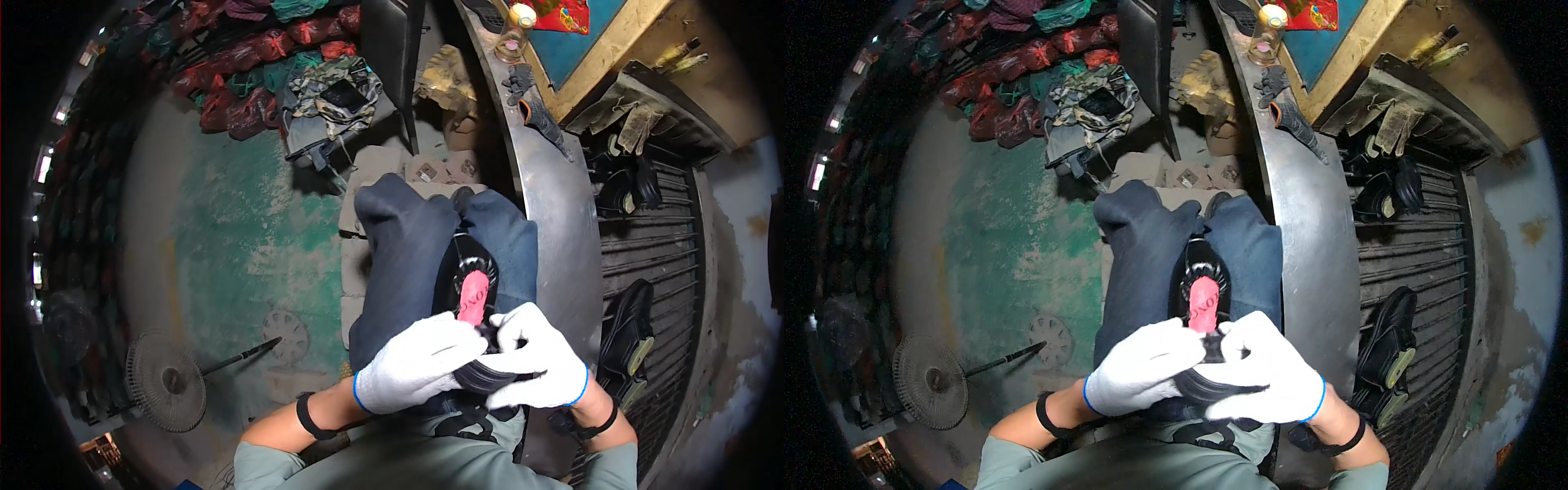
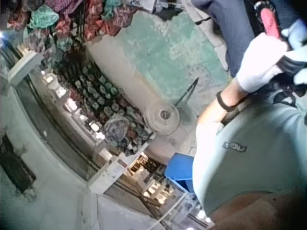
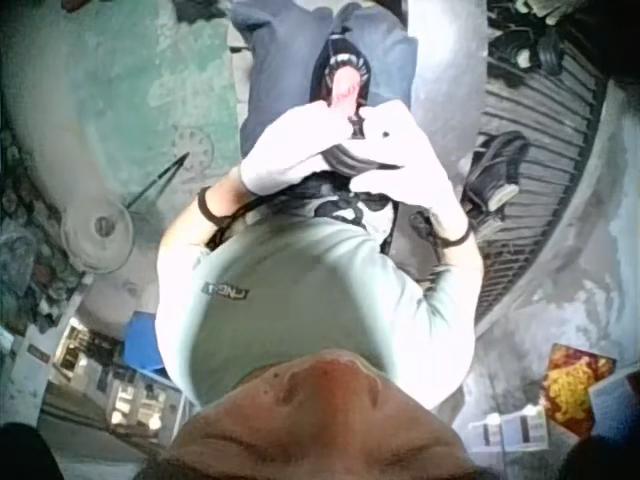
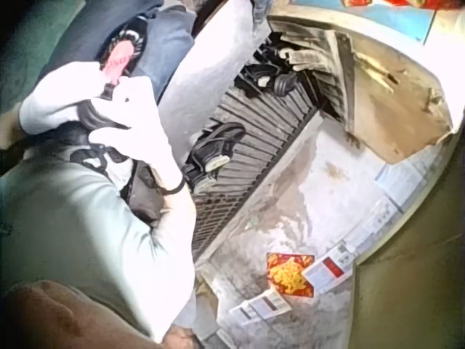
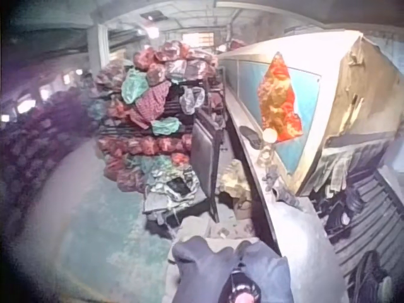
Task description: The person wipes the exterior and sole of a black shoe using a cloth while seated. They repeatedly turn the shoe over to clean different sides and place it on a nearby conveyor belt after each wipe.
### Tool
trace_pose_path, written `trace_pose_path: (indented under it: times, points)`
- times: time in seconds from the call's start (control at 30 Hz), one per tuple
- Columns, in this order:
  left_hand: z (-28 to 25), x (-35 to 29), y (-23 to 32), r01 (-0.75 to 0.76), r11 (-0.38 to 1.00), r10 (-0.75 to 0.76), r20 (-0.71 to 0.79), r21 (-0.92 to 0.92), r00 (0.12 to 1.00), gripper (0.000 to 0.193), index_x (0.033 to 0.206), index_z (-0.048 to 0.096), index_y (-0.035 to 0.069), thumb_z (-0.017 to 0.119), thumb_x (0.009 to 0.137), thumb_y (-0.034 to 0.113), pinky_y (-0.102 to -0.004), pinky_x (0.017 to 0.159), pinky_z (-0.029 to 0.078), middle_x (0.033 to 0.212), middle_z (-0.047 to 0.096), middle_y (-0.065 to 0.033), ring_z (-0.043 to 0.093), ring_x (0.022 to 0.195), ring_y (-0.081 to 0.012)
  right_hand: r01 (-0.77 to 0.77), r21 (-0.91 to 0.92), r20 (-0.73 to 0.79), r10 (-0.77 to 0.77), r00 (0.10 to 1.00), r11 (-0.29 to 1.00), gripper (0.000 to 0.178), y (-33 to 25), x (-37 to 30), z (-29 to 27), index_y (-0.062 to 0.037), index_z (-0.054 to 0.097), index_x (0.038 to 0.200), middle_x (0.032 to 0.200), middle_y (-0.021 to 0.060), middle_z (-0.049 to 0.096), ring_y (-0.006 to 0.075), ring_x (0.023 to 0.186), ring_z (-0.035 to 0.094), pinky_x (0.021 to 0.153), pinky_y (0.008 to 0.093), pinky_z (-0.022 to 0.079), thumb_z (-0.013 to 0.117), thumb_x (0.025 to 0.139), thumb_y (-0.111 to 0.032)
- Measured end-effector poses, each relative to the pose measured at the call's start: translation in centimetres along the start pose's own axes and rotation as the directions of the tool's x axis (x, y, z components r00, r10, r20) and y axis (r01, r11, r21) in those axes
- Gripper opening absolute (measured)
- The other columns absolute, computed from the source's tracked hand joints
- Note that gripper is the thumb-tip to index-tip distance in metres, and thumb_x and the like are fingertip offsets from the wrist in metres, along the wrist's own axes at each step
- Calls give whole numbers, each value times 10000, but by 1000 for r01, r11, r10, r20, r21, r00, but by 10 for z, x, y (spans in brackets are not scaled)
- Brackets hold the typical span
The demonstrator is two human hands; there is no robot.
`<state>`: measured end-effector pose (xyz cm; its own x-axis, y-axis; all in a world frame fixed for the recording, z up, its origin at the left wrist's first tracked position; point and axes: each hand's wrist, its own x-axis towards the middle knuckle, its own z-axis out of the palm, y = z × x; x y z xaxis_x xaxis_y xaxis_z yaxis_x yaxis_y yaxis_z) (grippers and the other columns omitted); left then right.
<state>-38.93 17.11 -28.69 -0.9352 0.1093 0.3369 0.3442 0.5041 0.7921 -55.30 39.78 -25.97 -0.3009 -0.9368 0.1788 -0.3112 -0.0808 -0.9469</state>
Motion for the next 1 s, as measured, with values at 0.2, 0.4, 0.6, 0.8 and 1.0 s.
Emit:
trace_pose_path:
  times: [0.2, 0.4, 0.6, 0.8, 1.0]
  points:
    - [-4, 23, 2, 291, 932, -328, -166, -216, 930, 537, 1319, 721, 34, 928, 830, 116, -443, 1004, 582, 1254, 737, -169, 716, 1154, -375, -198, 401, -281, 326, 903, 894, 613, 34, -13, 24, 20, 784, 1212, 1192, 107, 665, 244, 1103, 636, 971, 363, 509, 1029, 693, -196]
    - [-14, 53, -5, 663, 743, -669, -121, -88, 734, 617, 1307, 690, 31, 974, 765, 112, -398, 965, 589, 1251, 686, -166, 711, 1126, -296, -531, 270, -474, 591, 653, 804, 621, 26, 19, 30, 15, 768, 1335, 988, 41, 637, 119, 801, 544, 735, 295, 465, 950, 748, -78]
    - [-32, 78, -28, 835, 548, -833, -130, -59, 537, 596, 1205, 697, 22, 1029, 751, 220, -321, 738, 596, 883, 703, -60, 684, 779, -163, -674, 75, -421, 636, 646, 735, 659, 35, 37, 7, -31, 743, 1422, 841, 50, 606, 123, 703, 550, 641, 288, 459, 944, 802, -128]
    - [-16, 58, -17, 586, 787, -561, -172, 191, 809, 320, 1102, 788, 11, 918, 889, 211, -342, 712, 582, 882, 735, -136, 702, 732, -237, -457, -379, -514, 228, 827, 804, 570, 28, 26, 25, 12, 708, 1446, 830, 94, 623, 217, 699, 626, 667, 354, 548, 870, 922, -141]
    - [-5, 56, 53, 581, 804, -509, -359, 127, 782, 493, 1247, 771, 4, 924, 888, 306, -392, 817, 630, 1044, 795, -178, 794, 917, -315, -320, -491, -611, -58, 790, 810, 545, -14, 16, 54, 88, 691, 1395, 1106, 231, 708, 350, 945, 713, 792, 426, 594, 857, 917, -114]
